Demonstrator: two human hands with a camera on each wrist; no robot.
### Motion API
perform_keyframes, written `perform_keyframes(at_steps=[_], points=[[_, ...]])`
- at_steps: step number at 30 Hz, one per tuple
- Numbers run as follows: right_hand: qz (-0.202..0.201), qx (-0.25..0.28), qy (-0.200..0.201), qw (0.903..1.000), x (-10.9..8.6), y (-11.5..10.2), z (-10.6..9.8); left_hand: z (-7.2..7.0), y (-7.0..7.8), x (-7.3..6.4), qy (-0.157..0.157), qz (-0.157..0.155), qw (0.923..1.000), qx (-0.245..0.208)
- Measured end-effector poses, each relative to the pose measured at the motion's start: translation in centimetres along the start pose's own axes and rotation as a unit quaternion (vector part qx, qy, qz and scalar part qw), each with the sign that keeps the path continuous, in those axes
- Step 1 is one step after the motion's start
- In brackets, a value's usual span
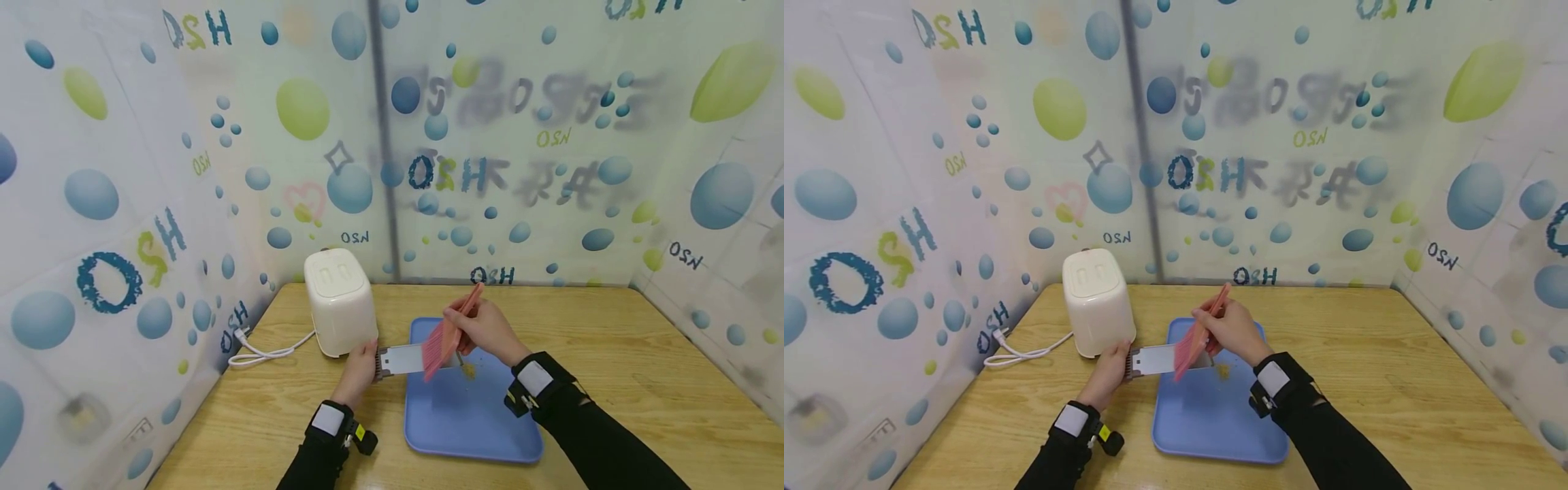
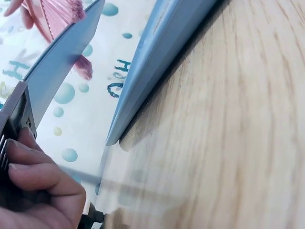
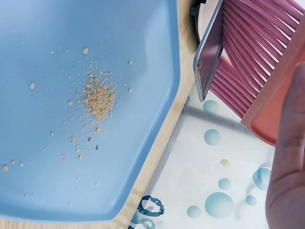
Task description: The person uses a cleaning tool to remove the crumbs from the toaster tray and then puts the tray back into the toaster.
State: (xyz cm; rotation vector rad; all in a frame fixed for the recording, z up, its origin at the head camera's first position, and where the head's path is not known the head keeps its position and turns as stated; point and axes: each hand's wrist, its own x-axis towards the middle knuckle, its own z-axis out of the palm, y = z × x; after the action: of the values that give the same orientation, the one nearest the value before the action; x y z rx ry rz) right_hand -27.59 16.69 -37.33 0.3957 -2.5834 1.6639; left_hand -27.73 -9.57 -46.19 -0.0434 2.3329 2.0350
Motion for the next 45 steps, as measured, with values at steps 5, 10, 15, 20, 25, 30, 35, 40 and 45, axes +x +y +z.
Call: perform_keyframes(at_steps=[5,10,15,20,25,30,35,40,45], points=[[0.004,-0.006,0.005,1.0000,0.0,0.3,-0.2,-0.3,0.0,0.0,-0.001,-0.002,1.0000,0.000],[0.005,-0.022,0.026,0.9994,0.0,0.6,-0.5,-0.3,0.0,0.0,0.004,-0.009,1.0000,0.001],[-0.013,-0.049,0.055,0.9972,-0.1,0.6,-0.7,-0.3,0.2,0.1,0.001,-0.013,0.9999,0.003],[-0.028,-0.078,0.081,0.9933,-0.2,0.7,-0.7,-0.3,0.4,0.1,0.003,-0.014,0.9998,0.013],[-0.020,-0.096,0.097,0.9904,-0.4,0.7,-0.7,-0.4,0.2,0.2,0.005,-0.012,0.9999,0.006],[-0.014,-0.111,0.108,0.9878,-0.5,1.0,-0.9,-0.4,-0.1,0.4,0.009,-0.016,0.9998,-0.001],[-0.009,-0.121,0.117,0.9857,-0.5,1.1,-1.1,-0.4,-0.1,0.3,0.014,-0.016,0.9998,-0.002],[-0.009,-0.134,0.130,0.9823,-0.6,1.1,-1.1,-0.4,-0.2,0.3,0.016,-0.011,0.9998,-0.002],[-0.021,-0.150,0.139,0.9786,-0.6,0.9,-1.0,-0.4,-0.3,0.4,0.019,-0.006,0.9997,-0.011]])
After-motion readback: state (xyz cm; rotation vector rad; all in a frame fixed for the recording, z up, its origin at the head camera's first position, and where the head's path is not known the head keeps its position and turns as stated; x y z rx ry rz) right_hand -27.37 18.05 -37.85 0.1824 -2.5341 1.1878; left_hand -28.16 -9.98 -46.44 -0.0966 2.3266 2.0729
